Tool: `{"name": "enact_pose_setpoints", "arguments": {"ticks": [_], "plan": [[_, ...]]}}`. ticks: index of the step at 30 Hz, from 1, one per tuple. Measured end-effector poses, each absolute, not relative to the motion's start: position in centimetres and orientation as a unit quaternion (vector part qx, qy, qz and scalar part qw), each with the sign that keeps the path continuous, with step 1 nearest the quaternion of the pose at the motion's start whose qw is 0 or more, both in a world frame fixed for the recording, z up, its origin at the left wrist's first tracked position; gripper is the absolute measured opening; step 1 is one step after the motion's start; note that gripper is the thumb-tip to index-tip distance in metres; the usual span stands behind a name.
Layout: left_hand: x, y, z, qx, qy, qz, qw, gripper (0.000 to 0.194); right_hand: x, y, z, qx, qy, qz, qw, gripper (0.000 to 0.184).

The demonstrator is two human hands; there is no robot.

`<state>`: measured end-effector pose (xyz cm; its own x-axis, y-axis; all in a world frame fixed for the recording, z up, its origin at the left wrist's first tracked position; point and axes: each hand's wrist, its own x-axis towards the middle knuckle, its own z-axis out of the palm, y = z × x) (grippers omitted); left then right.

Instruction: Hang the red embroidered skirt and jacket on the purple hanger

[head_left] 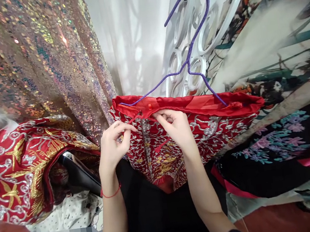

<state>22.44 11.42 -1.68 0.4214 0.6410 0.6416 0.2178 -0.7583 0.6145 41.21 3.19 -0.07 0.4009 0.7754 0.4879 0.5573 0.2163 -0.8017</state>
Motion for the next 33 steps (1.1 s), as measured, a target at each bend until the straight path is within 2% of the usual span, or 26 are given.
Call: {"name": "enact_pose_setpoints", "arguments": {"ticks": [2, 4, 6, 8, 10, 12, 14, 17, 21, 24, 27, 33], "plan": [[22.4, 11.1, -1.3, 0.79, 0.349, 0.482, 0.146, 0.015, 41.3, 2.7, 0.3, -0.589, -0.611, 0.155, 0.505, 0.015], [22.9, 10.9, -1.0, 0.705, 0.386, 0.585, 0.112, 0.017, 41.0, 2.2, 0.7, -0.517, -0.678, 0.224, 0.472, 0.009], [23.6, 10.9, -0.8, 0.63, 0.343, 0.681, 0.146, 0.018, 40.4, 1.9, 1.0, -0.469, -0.693, 0.22, 0.502, 0.012], [24.0, 10.9, -0.7, 0.62, 0.268, 0.703, 0.224, 0.016, 40.1, 2.0, 1.1, -0.466, -0.665, 0.15, 0.564, 0.014], [23.9, 10.8, -0.5, 0.674, 0.195, 0.642, 0.308, 0.013, 40.1, 2.3, 1.0, -0.474, -0.641, 0.085, 0.598, 0.017], [23.5, 10.8, -0.3, 0.738, 0.158, 0.537, 0.376, 0.014, 40.5, 2.6, 0.9, -0.469, -0.659, 0.047, 0.586, 0.019], [23.1, 10.8, -0.2, 0.775, 0.162, 0.451, 0.413, 0.018, 41.1, 2.9, 0.7, -0.45, -0.71, 0.009, 0.541, 0.02], [22.6, 10.9, 0.1, 0.796, 0.189, 0.397, 0.416, 0.021, 41.6, 3.2, 0.8, -0.43, -0.782, -0.088, 0.442, 0.023], [22.5, 11.5, 0.1, 0.803, 0.207, 0.366, 0.422, 0.024, 41.9, 3.4, 1.3, -0.43, -0.807, -0.226, 0.336, 0.023], [22.8, 11.7, -0.4, 0.797, 0.22, 0.352, 0.439, 0.027, 42.0, 3.5, 1.4, -0.434, -0.807, -0.271, 0.294, 0.024], [23.5, 11.7, -1.3, 0.775, 0.228, 0.357, 0.47, 0.03, 42.2, 3.5, 1.3, -0.429, -0.812, -0.277, 0.281, 0.024], [25.0, 11.0, -2.2, 0.69, 0.239, 0.432, 0.529, 0.028, 42.0, 4.0, 0.5, -0.424, -0.785, -0.327, 0.311, 0.021]]}}
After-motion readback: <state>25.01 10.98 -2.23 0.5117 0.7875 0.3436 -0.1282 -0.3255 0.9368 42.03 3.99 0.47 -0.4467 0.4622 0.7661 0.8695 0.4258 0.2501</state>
